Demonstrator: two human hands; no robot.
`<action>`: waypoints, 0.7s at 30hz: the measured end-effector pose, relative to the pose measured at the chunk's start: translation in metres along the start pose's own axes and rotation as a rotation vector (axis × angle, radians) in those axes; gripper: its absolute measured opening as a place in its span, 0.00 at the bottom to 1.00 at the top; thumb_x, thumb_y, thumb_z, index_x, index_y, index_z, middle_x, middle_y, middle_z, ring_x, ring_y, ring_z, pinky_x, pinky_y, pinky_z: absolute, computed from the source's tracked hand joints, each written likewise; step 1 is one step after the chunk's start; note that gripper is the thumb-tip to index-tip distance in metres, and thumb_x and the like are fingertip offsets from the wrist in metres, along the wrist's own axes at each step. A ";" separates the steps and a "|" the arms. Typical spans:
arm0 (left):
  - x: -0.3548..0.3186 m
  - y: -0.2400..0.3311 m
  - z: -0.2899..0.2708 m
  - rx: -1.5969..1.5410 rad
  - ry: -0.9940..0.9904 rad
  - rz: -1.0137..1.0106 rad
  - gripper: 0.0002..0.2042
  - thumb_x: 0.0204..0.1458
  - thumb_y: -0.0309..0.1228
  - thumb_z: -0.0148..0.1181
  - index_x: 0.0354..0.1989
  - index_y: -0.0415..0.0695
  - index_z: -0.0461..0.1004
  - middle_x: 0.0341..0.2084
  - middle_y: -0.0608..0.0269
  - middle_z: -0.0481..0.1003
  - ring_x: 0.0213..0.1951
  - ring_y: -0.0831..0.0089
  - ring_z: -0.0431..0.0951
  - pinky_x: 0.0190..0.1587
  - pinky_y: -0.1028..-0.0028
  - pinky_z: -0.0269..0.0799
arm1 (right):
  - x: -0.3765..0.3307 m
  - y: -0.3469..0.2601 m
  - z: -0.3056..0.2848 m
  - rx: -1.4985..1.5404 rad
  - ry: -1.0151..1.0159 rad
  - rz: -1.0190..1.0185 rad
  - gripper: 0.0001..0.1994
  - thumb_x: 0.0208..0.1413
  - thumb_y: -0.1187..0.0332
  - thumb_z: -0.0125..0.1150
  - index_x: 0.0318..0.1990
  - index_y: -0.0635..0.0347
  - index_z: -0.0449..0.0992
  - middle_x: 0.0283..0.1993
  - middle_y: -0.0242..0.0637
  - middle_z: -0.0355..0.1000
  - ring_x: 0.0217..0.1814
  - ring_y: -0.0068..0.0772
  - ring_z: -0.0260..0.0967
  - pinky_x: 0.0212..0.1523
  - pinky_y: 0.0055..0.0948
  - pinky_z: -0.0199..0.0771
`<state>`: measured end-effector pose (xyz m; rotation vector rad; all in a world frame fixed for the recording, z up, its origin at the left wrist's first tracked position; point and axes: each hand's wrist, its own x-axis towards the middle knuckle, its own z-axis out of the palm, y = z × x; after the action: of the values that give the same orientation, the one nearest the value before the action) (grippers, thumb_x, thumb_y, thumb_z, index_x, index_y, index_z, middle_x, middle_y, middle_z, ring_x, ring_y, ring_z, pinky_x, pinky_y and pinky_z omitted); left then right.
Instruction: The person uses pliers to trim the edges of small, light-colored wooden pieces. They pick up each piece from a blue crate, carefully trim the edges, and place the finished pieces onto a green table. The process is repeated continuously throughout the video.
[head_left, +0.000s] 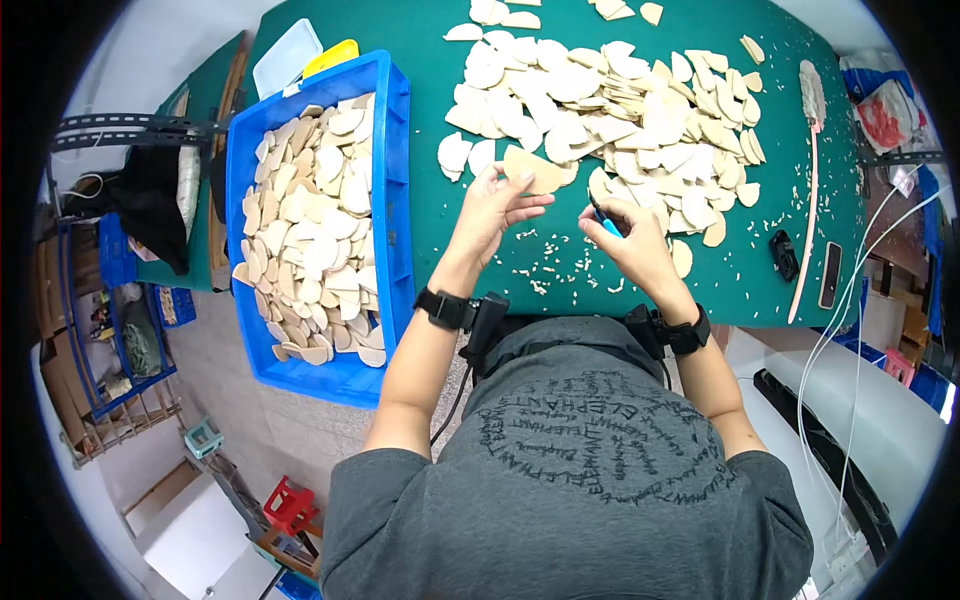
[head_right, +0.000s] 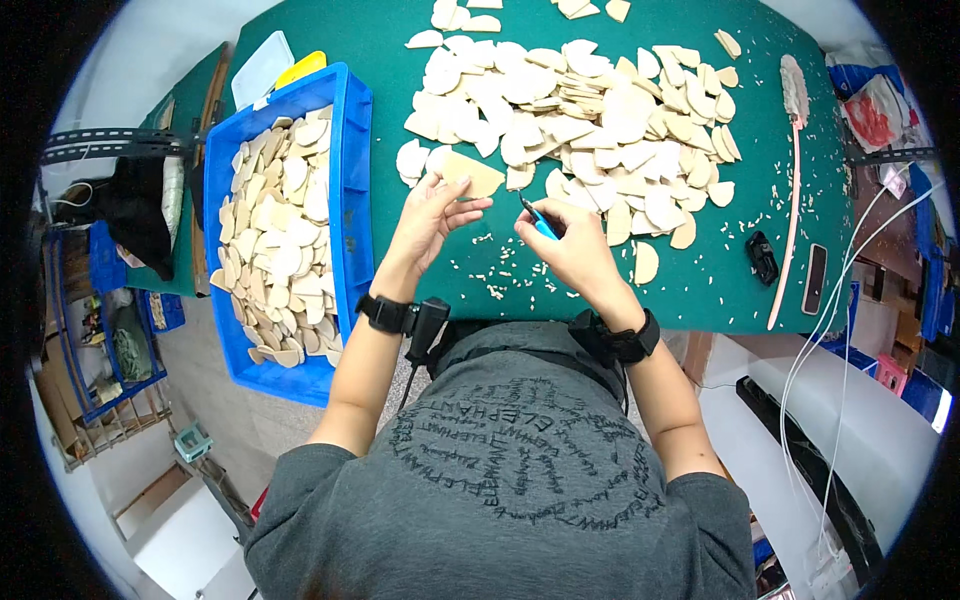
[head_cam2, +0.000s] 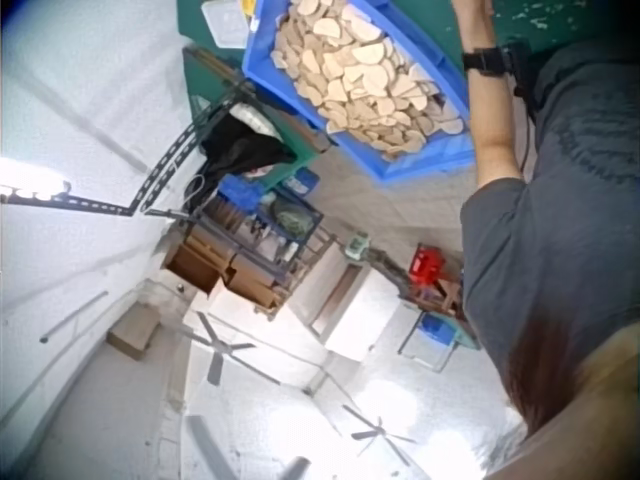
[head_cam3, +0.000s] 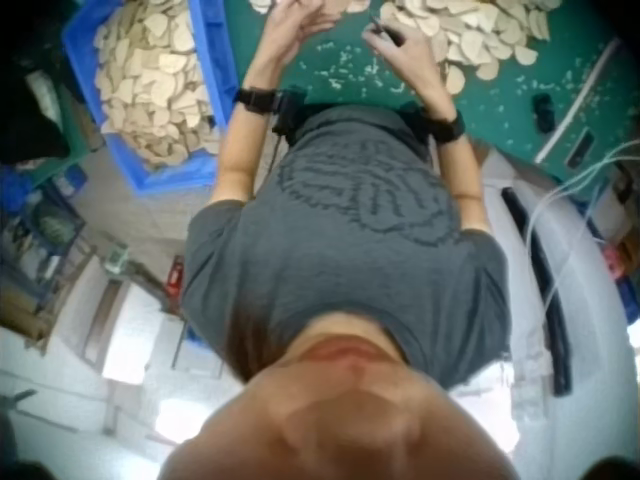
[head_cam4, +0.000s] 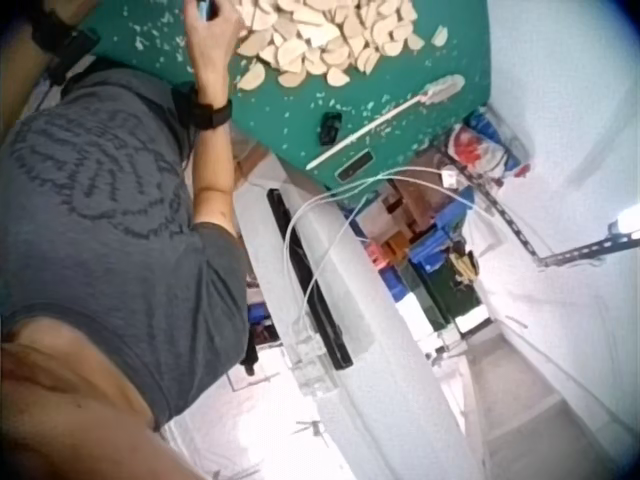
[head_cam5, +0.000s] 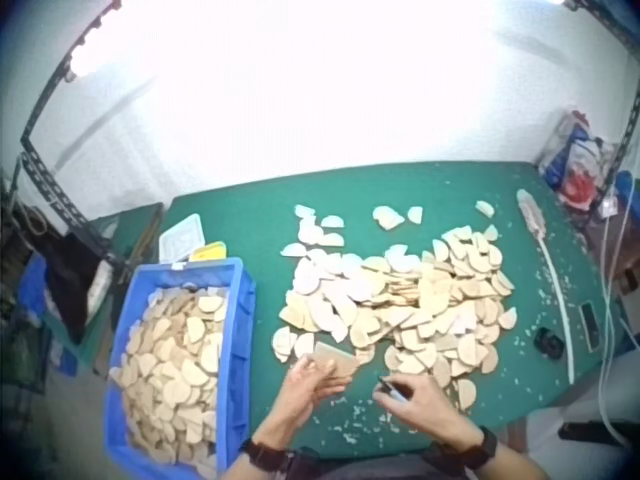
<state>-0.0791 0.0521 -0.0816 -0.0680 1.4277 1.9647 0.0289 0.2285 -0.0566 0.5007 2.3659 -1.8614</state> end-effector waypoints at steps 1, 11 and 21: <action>-0.013 0.007 0.006 -0.045 -0.008 0.018 0.18 0.56 0.30 0.57 0.50 0.36 0.60 0.37 0.53 0.76 0.36 0.64 0.81 0.34 0.76 0.79 | 0.002 -0.001 0.002 -0.020 -0.003 -0.021 0.11 0.49 0.65 0.62 0.34 0.64 0.77 0.25 0.33 0.73 0.26 0.17 0.65 0.29 0.20 0.65; -0.059 0.022 0.030 -0.108 0.117 0.183 0.17 0.56 0.30 0.57 0.49 0.36 0.59 0.39 0.46 0.75 0.39 0.60 0.80 0.33 0.77 0.80 | 0.008 -0.019 0.021 0.030 0.022 -0.163 0.12 0.49 0.65 0.61 0.36 0.66 0.77 0.27 0.37 0.74 0.27 0.20 0.68 0.30 0.23 0.68; -0.067 0.016 0.038 -0.030 0.154 0.333 0.12 0.57 0.27 0.55 0.44 0.38 0.59 0.39 0.45 0.75 0.39 0.63 0.80 0.35 0.77 0.79 | 0.007 -0.036 0.024 -0.119 0.055 -0.150 0.12 0.48 0.66 0.60 0.35 0.67 0.77 0.24 0.39 0.73 0.24 0.22 0.68 0.28 0.24 0.68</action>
<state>-0.0243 0.0485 -0.0251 0.0054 1.5904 2.2931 0.0083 0.1993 -0.0307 0.3774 2.5977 -1.7715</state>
